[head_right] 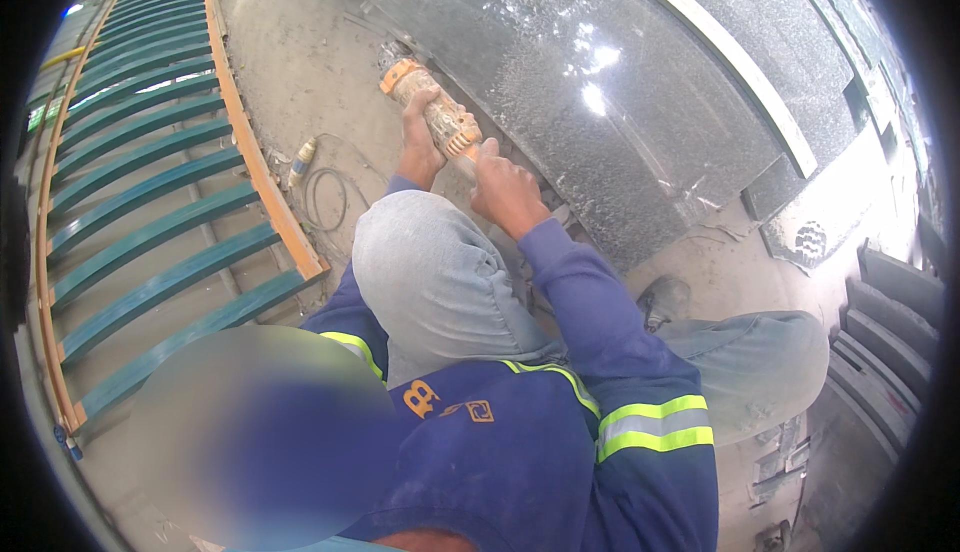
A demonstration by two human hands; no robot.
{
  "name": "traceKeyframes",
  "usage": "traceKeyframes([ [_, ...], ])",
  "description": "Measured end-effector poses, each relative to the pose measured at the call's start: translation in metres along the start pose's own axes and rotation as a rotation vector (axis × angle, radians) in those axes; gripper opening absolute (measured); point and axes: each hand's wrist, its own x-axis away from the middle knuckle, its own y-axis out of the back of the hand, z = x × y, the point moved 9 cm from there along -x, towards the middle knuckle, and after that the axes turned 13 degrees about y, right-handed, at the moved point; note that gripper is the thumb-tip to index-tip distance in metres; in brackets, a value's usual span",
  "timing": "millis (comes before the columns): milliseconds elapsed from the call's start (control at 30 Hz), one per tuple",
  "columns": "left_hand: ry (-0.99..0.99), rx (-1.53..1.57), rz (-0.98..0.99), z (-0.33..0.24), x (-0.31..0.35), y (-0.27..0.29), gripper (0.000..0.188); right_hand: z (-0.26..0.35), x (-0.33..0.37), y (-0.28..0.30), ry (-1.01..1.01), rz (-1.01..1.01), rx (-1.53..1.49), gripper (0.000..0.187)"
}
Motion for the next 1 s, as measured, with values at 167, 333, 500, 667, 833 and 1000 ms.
traceKeyframes([
  [167,-0.034,-0.006,0.015,-0.009,-0.008,0.0,0.034,-0.006,-0.016,-0.003,0.008,-0.008,0.028,0.037],
  [333,-0.072,0.001,0.006,-0.038,-0.04,0.015,0.033,-0.008,-0.055,-0.008,0.051,-0.04,0.021,0.036],
  [500,-0.021,0.013,0.033,-0.05,-0.052,0.013,0.033,-0.004,-0.074,-0.004,0.025,-0.047,0.039,0.035],
  [667,0.013,0.018,0.042,-0.039,-0.037,0.004,0.033,-0.006,-0.059,-0.005,0.026,-0.041,0.013,0.036],
  [833,-0.032,-0.024,0.002,-0.013,-0.008,0.0,0.033,0.0,-0.015,0.0,0.006,-0.011,0.009,0.035],
  [1000,-0.015,-0.015,-0.003,0.004,0.006,-0.007,0.033,-0.003,0.006,0.0,-0.007,-0.02,0.0,0.036],
])
